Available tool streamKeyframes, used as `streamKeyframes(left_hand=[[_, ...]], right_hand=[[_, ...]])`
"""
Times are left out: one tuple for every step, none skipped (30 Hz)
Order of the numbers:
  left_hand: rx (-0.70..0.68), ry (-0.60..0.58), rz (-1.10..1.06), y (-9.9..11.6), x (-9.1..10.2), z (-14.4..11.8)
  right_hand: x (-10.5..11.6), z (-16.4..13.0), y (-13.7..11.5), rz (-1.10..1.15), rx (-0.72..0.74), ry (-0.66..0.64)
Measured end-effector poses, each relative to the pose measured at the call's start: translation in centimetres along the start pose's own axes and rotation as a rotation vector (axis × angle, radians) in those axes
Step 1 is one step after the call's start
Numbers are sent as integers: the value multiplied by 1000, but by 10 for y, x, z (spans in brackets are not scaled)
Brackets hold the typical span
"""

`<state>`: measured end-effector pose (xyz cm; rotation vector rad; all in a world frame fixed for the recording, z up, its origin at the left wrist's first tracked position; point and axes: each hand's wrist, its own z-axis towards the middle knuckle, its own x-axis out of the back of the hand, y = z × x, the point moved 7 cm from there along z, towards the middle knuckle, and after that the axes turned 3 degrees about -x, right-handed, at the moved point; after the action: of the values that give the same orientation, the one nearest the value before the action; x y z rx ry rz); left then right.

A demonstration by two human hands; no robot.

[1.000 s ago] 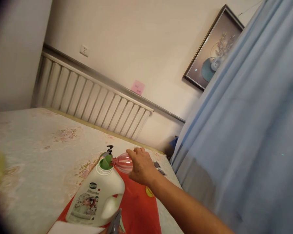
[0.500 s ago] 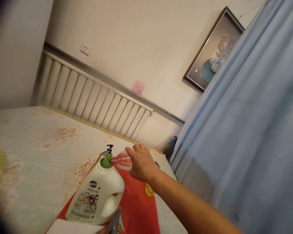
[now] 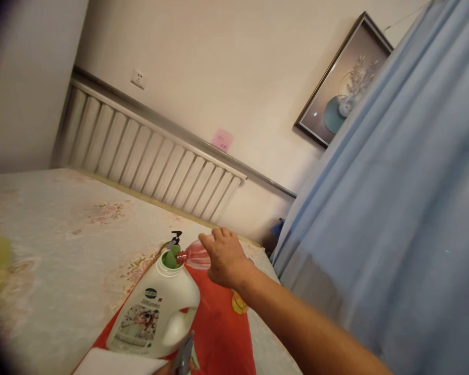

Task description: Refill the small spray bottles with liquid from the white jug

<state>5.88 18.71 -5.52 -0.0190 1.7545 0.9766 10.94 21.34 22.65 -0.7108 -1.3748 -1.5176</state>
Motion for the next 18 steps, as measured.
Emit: streamKeyframes(left_hand=[[-26, 11, -2, 13, 1, 8], [-51, 24, -4, 28, 2, 17], [-79, 38, -8, 44, 3, 26], [-110, 51, -11, 60, 4, 36], [-138, 64, -15, 76, 6, 45], [-164, 77, -17, 91, 7, 54], [-189, 87, -19, 104, 9, 61], [-209, 97, -19, 115, 11, 67], [-224, 104, -18, 125, 13, 72], [-238, 110, -17, 131, 15, 76], [-250, 114, -15, 136, 16, 78], [-260, 115, -13, 139, 18, 80], [-268, 113, -11, 139, 18, 81], [-274, 108, -7, 138, 19, 81], [-276, 101, -2, 135, 18, 81], [-273, 91, 4, 129, 17, 80], [-267, 79, 11, 121, 16, 78], [-258, 64, 20, 111, 15, 75]], right_hand=[[0, 0, 0, -4, 3, 4], [0, 0, 0, -11, 4, 5], [-1, 1, 0, -21, 1, 4], [-1, 1, 0, -34, -2, 1], [0, 1, 0, -47, -2, -5], [0, 2, 0, -58, -1, -12], [1, 2, -1, -66, 4, -18], [2, 2, -1, -71, 10, -21], [3, 2, -2, -73, 16, -21], [4, 3, -2, -75, 23, -20], [6, 3, -2, -79, 26, -15], [7, 3, -2, -83, 28, -10], [8, 3, -3, -90, 30, -5], [8, 3, -3, -97, 32, 0], [9, 3, -3, -105, 35, 3], [9, 4, -3, -113, 39, 5], [10, 4, -3, -123, 43, 6], [10, 4, -3, -132, 47, 6]])
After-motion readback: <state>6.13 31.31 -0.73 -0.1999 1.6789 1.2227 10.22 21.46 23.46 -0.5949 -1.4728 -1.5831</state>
